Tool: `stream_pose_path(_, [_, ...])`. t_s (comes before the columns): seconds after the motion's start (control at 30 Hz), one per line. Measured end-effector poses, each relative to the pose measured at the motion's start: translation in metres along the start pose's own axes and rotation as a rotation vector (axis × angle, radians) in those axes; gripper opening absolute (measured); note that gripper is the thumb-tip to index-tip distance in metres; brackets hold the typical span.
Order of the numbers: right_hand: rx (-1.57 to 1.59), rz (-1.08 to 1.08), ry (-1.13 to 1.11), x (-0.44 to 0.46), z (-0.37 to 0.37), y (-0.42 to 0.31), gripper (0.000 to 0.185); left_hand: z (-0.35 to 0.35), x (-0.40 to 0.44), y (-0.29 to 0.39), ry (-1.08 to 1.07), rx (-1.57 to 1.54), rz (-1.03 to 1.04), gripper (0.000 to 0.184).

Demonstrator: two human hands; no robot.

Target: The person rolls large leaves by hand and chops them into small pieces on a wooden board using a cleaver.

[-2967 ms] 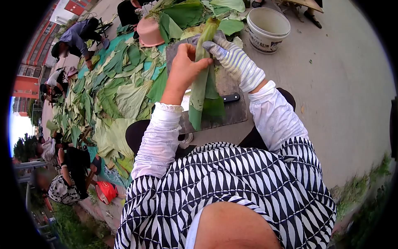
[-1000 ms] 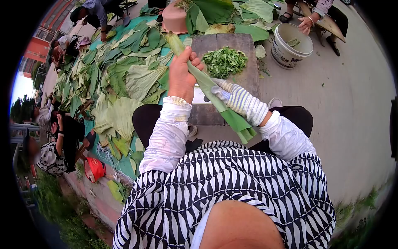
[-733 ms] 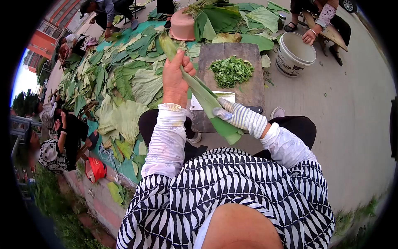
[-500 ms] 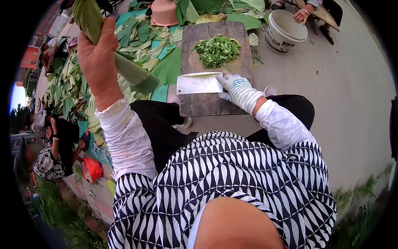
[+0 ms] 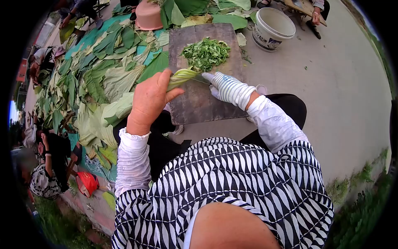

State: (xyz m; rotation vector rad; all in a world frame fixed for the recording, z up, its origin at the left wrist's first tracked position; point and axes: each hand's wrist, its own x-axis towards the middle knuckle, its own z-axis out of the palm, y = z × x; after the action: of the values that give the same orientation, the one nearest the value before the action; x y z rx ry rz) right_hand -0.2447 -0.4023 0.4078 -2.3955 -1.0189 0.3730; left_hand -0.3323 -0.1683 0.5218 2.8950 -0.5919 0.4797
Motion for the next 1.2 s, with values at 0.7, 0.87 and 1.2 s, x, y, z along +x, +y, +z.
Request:
stream_pose_path(0.7, [0.071,0.233,0.047,-0.004,-0.015,-0.019,0.068,0.177,-0.01,0.019,-0.049,0.044,-0.285,0.03])
stream_pose_path(0.87, [0.015,0.178,0.088,-0.031,-0.023,-0.043,0.066,0.184,-0.009,0.025,0.05,-0.05,-0.318,0.023])
stream_pose_path(1.2, [-0.252,0.191,-0.058,-0.058,-0.017,-0.05,0.066,0.18,-0.007,0.023,0.117,-0.188,-0.273,0.024])
